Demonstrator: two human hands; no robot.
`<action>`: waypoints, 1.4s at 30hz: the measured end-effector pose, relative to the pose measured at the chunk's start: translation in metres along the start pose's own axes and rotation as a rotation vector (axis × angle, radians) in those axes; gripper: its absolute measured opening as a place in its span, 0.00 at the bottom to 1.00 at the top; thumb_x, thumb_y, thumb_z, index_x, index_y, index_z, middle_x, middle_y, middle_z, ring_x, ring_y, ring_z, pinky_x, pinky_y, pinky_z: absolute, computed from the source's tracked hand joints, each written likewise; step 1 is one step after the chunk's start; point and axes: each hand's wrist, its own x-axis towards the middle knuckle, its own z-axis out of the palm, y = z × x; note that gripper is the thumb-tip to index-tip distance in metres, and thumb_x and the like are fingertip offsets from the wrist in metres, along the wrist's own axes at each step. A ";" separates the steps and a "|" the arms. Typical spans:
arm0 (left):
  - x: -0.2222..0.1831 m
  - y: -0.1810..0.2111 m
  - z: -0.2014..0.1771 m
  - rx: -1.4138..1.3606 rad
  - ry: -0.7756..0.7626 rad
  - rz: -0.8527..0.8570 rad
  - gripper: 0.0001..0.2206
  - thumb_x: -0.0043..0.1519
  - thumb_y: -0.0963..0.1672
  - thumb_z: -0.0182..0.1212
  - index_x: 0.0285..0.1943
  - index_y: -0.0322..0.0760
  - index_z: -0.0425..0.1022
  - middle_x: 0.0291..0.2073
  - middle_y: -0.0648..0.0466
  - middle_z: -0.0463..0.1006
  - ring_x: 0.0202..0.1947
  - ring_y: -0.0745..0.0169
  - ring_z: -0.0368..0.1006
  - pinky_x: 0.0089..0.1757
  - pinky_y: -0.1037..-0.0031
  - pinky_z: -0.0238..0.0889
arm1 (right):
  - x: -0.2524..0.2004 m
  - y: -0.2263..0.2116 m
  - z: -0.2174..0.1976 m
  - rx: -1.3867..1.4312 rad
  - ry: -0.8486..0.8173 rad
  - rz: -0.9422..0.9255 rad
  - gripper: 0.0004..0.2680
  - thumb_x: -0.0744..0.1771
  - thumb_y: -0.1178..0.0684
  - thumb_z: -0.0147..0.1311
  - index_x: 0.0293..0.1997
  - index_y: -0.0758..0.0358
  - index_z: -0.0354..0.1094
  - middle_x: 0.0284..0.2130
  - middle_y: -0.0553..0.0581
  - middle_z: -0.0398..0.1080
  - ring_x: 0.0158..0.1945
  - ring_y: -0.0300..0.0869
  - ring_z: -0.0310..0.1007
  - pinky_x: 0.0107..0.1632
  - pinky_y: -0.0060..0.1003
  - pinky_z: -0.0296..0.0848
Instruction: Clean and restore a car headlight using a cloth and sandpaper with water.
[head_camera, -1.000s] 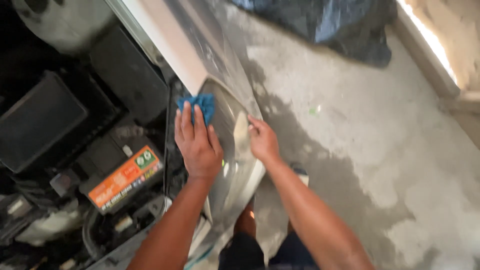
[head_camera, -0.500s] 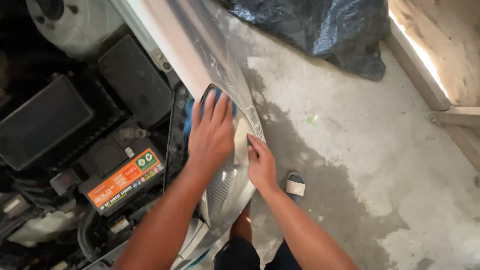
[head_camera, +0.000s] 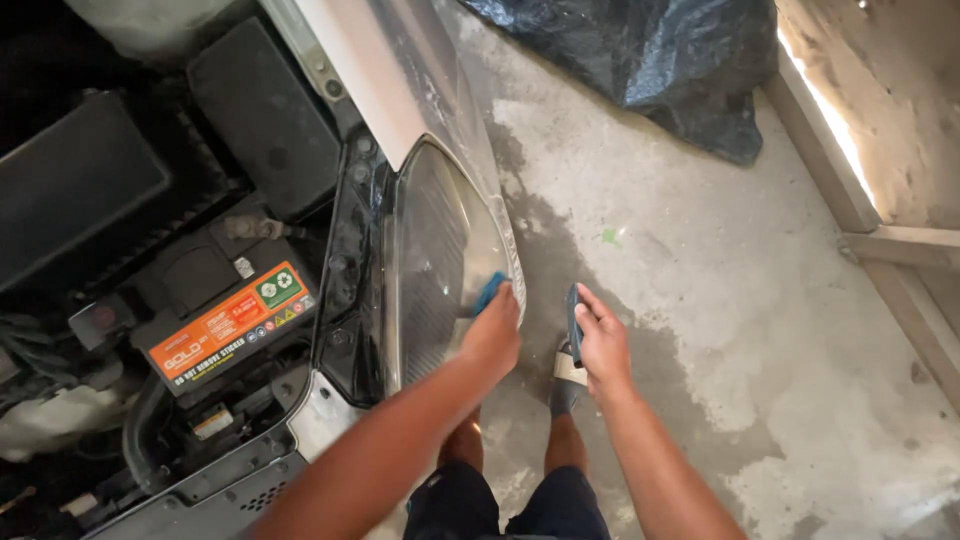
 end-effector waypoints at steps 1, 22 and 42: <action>-0.025 -0.015 -0.011 -0.002 0.078 0.000 0.24 0.66 0.51 0.46 0.63 0.33 0.75 0.67 0.35 0.65 0.70 0.31 0.54 0.65 0.42 0.36 | 0.003 0.003 0.003 -0.036 -0.003 0.015 0.15 0.69 0.57 0.51 0.64 0.58 0.70 0.54 0.54 0.74 0.53 0.38 0.71 0.56 0.33 0.68; -0.110 -0.050 0.004 -0.709 1.016 -0.774 0.23 0.67 0.44 0.57 0.71 0.33 0.68 0.74 0.45 0.60 0.74 0.36 0.55 0.67 0.46 0.49 | -0.001 -0.006 0.127 -0.362 -0.028 -0.559 0.13 0.70 0.58 0.50 0.63 0.65 0.68 0.58 0.64 0.72 0.61 0.49 0.74 0.63 0.38 0.68; -0.105 -0.049 0.005 -0.644 1.007 -0.784 0.23 0.67 0.45 0.57 0.73 0.33 0.67 0.74 0.45 0.60 0.74 0.37 0.54 0.68 0.46 0.50 | 0.025 0.010 0.120 -0.405 0.005 -0.294 0.15 0.70 0.55 0.48 0.65 0.60 0.68 0.51 0.61 0.77 0.51 0.51 0.76 0.56 0.37 0.71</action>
